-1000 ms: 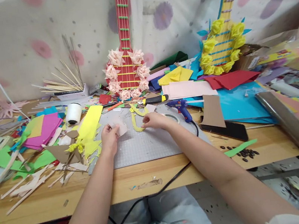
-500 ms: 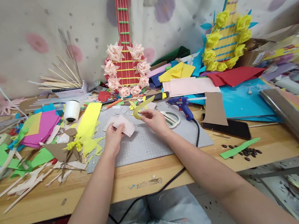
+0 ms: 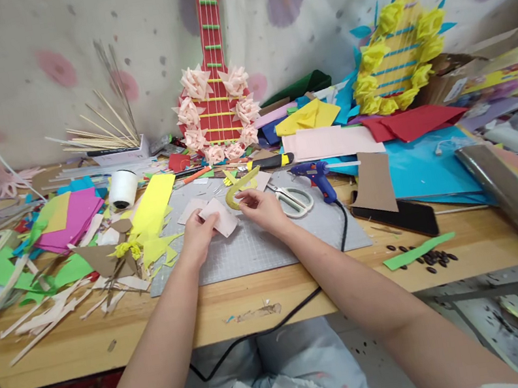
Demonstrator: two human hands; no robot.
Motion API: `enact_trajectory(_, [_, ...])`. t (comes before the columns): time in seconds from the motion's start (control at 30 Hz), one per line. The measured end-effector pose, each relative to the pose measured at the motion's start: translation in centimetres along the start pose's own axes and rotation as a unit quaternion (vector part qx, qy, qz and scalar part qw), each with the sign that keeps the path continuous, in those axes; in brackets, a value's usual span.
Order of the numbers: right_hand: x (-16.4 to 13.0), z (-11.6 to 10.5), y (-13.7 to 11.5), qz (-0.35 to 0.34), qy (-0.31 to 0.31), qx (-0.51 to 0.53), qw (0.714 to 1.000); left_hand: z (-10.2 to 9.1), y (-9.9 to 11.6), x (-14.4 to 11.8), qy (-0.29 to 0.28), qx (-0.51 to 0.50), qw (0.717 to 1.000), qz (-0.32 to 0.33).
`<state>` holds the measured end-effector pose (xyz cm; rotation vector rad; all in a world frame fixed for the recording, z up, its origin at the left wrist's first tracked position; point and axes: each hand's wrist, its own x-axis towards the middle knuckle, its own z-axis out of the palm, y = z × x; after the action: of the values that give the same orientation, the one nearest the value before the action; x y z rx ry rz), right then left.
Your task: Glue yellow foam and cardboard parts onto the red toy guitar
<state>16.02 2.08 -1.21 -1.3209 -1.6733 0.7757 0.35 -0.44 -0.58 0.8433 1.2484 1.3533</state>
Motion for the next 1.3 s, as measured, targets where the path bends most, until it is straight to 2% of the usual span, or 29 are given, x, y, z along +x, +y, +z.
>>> enact_trajectory(0.53, [-0.6, 0.2, -1.3, -0.035, -0.009, -0.015, 0.999, 0.0, -0.1, 0.0, -0.004, 0.021, 1.0, 0.001])
enact_trajectory(0.87, [-0.6, 0.4, -1.1, -0.05, -0.013, -0.011, 0.999, 0.0, -0.2, 0.1, -0.006, 0.025, 1.0, 0.003])
enact_trajectory(1.3, [-0.7, 0.3, -0.9, -0.092, -0.049, 0.005, 0.995, 0.0, -0.2, -0.1, -0.013, 0.044, 0.999, 0.01])
